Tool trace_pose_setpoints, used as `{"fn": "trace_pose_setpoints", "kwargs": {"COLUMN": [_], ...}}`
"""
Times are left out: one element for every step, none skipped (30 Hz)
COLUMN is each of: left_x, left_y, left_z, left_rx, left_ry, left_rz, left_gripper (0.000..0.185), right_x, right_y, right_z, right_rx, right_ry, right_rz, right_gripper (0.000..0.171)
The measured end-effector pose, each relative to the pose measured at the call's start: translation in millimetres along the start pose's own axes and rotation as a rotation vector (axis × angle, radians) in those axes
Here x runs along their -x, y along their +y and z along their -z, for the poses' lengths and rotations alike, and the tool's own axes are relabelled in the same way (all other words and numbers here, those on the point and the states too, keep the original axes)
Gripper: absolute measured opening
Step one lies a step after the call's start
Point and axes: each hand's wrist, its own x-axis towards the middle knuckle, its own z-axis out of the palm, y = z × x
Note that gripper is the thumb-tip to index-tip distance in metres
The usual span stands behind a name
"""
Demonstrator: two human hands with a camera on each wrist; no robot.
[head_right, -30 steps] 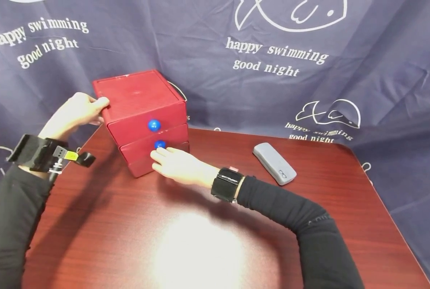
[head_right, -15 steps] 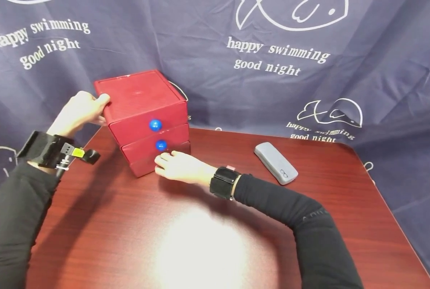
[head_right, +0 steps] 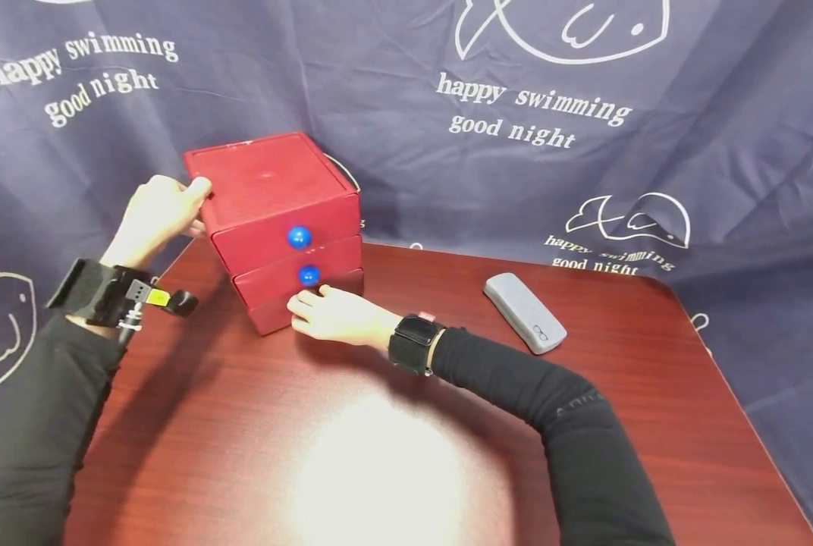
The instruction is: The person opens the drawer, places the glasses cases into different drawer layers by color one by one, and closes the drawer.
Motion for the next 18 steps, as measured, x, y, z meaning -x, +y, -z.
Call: {"fn": "trace_pose_setpoints", "kwargs": {"left_x": [-0.4, -0.7, -0.9, -0.8, -0.7, -0.8, -0.7, -0.5, -0.5, -0.6, -0.5, -0.5, -0.3, -0.5, -0.5, -0.5, -0.7, -0.7], "left_y": [0.1, 0.3, 0.4, -0.1, -0.6, -1.1, -1.5, -1.6, -1.8, -2.0, -2.0, -2.0, -1.7, -1.7, -1.5, -1.2, -0.9, -0.5], "left_z": [-0.5, -0.8, -1.0, -1.0, -0.9, -0.9, -0.8, -0.7, -0.6, -0.5, -0.5, -0.6, -0.7, -0.9, -1.1, -1.3, -1.6, -1.8], "left_rx": [0.001, 0.004, 0.005, 0.003, 0.003, 0.000, -0.001, -0.001, -0.003, -0.005, -0.006, -0.007, -0.006, -0.005, -0.006, -0.004, -0.004, -0.004], "left_ry": [0.001, -0.001, -0.003, -0.005, -0.007, -0.007, -0.006, -0.006, -0.006, -0.006, -0.005, -0.005, -0.006, -0.006, -0.006, -0.006, -0.005, -0.003], "left_rz": [0.002, 0.006, 0.011, 0.013, 0.015, 0.014, 0.012, 0.012, 0.011, 0.011, 0.011, 0.010, 0.011, 0.011, 0.011, 0.010, 0.009, 0.007], "left_gripper": [0.060, 0.060, 0.060, 0.060, 0.060, 0.061, 0.061, 0.061, 0.062, 0.062, 0.062, 0.062, 0.062, 0.062, 0.062, 0.062, 0.062, 0.062], "right_x": [-0.4, -0.7, -0.9, -1.6, -2.3, -2.9, -3.4, -4.0, -4.8, -5.6, -6.5, -7.3, -8.3, -9.2, -10.1, -10.9, -11.7, -12.4], "right_y": [0.2, 0.3, 0.3, -0.2, -0.6, -0.9, -1.2, -1.2, -1.2, -1.0, -0.7, -0.5, -0.3, -0.2, 0.0, 0.0, 0.1, 0.0], "right_z": [-1.1, -2.4, -4.0, -5.7, -7.6, -9.8, -12.2, -14.2, -16.3, -18.4, -20.4, -22.3, -24.0, -25.4, -26.7, -27.9, -28.7, -29.3], "right_rx": [0.007, 0.012, 0.022, 0.030, 0.036, 0.043, 0.048, 0.054, 0.057, 0.055, 0.055, 0.051, 0.047, 0.045, 0.045, 0.048, 0.054, 0.058], "right_ry": [-0.003, -0.003, 0.000, 0.005, 0.012, 0.019, 0.026, 0.036, 0.047, 0.054, 0.061, 0.066, 0.072, 0.074, 0.072, 0.070, 0.066, 0.063], "right_rz": [0.005, 0.012, 0.016, 0.021, 0.025, 0.029, 0.030, 0.030, 0.029, 0.029, 0.029, 0.030, 0.031, 0.034, 0.039, 0.043, 0.049, 0.052], "right_gripper": [0.026, 0.026, 0.025, 0.025, 0.024, 0.024, 0.024, 0.024, 0.024, 0.023, 0.023, 0.023, 0.022, 0.023, 0.023, 0.024, 0.026, 0.027]}}
